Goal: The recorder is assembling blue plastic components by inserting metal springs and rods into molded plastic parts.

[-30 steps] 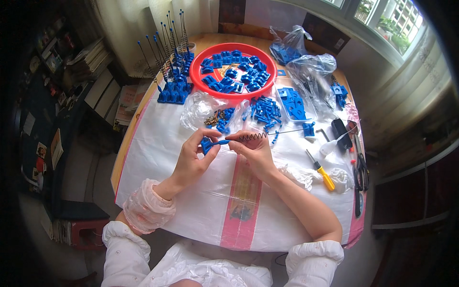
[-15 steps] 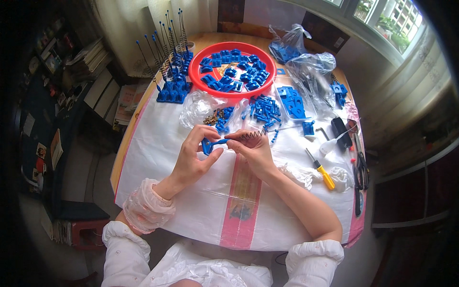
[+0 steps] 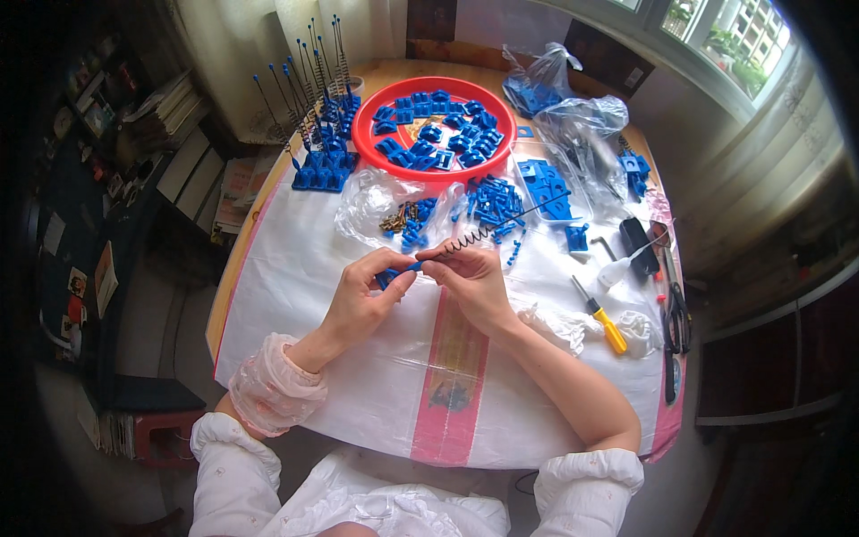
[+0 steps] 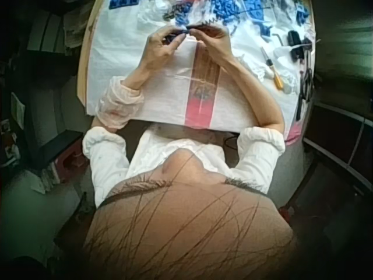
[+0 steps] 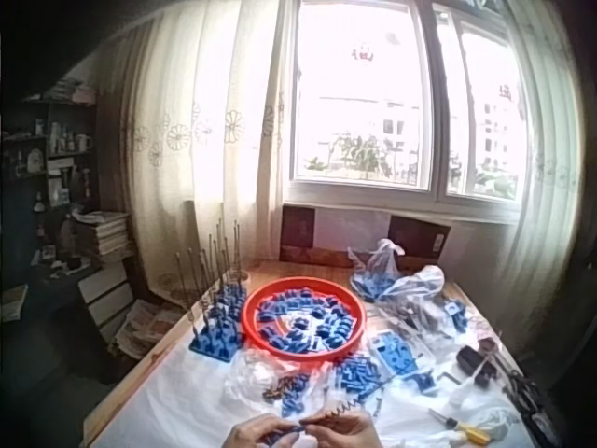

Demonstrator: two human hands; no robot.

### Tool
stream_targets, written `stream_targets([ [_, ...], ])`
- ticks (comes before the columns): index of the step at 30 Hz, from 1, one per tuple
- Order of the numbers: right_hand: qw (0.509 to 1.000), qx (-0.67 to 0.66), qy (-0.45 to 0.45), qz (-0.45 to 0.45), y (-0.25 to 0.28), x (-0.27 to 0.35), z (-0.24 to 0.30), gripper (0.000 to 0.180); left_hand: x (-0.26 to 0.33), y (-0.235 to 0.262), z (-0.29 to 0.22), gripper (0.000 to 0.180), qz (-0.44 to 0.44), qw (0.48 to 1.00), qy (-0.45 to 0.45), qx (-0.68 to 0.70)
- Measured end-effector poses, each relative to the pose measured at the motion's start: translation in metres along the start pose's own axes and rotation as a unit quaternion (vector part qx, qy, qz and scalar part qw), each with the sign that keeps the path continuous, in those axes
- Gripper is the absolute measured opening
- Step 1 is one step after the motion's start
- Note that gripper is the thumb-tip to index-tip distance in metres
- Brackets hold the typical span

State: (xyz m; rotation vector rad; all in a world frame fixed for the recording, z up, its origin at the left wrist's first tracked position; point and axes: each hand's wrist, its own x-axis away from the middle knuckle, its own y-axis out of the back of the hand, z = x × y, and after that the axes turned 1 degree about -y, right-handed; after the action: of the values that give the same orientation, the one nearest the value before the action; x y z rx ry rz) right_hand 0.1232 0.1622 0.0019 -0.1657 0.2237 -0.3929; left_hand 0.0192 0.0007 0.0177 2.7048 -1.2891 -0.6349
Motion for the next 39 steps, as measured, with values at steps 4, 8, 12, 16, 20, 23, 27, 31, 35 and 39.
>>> stream_targets([
  [4, 1.000, 0.009, 0.005, 0.003, -0.0013, -0.0003, 0.0005, 0.014, 0.0019, -0.0006, 0.0043, 0.019, 0.014, 0.997, 0.063, 0.043],
  [8, 0.999, 0.032, 0.003, -0.004, 0.0006, -0.0005, 0.0000, 0.013, 0.0022, -0.0019, 0.0031, 0.020, 0.017, 0.993, 0.082, 0.081],
  [12, 1.000, 0.031, -0.002, -0.001, 0.0001, 0.0010, 0.0017, 0.012, 0.0041, -0.0018, 0.0028, 0.020, 0.030, 0.988, 0.102, 0.115],
  [16, 1.000, 0.025, 0.013, -0.007, 0.0003, 0.0012, -0.0030, 0.010, 0.0032, -0.0012, 0.0037, 0.020, 0.050, 0.981, 0.126, 0.137],
  [20, 0.997, 0.068, 0.045, -0.006, -0.0006, 0.0007, -0.0023, 0.009, 0.0037, -0.0007, 0.0051, 0.022, 0.053, 0.974, 0.146, 0.167],
  [23, 0.997, 0.066, 0.049, -0.011, -0.0028, 0.0013, -0.0014, 0.008, 0.0030, 0.0002, 0.0065, 0.022, 0.054, 0.974, 0.146, 0.166],
  [27, 0.996, 0.071, 0.050, -0.012, -0.0028, 0.0017, -0.0009, 0.008, 0.0044, -0.0018, 0.0069, 0.022, 0.040, 0.975, 0.142, 0.168],
  [31, 0.997, 0.066, 0.041, -0.016, -0.0028, 0.0020, -0.0003, 0.009, 0.0043, -0.0036, 0.0064, 0.021, 0.033, 0.975, 0.140, 0.171],
  [35, 0.997, 0.064, 0.031, -0.023, -0.0031, 0.0026, 0.0000, 0.008, 0.0049, -0.0034, 0.0040, 0.021, 0.031, 0.979, 0.133, 0.153],
  [39, 0.997, 0.062, 0.015, -0.033, -0.0048, 0.0036, 0.0015, 0.007, 0.0050, -0.0036, 0.0038, 0.022, 0.030, 0.979, 0.136, 0.147],
])
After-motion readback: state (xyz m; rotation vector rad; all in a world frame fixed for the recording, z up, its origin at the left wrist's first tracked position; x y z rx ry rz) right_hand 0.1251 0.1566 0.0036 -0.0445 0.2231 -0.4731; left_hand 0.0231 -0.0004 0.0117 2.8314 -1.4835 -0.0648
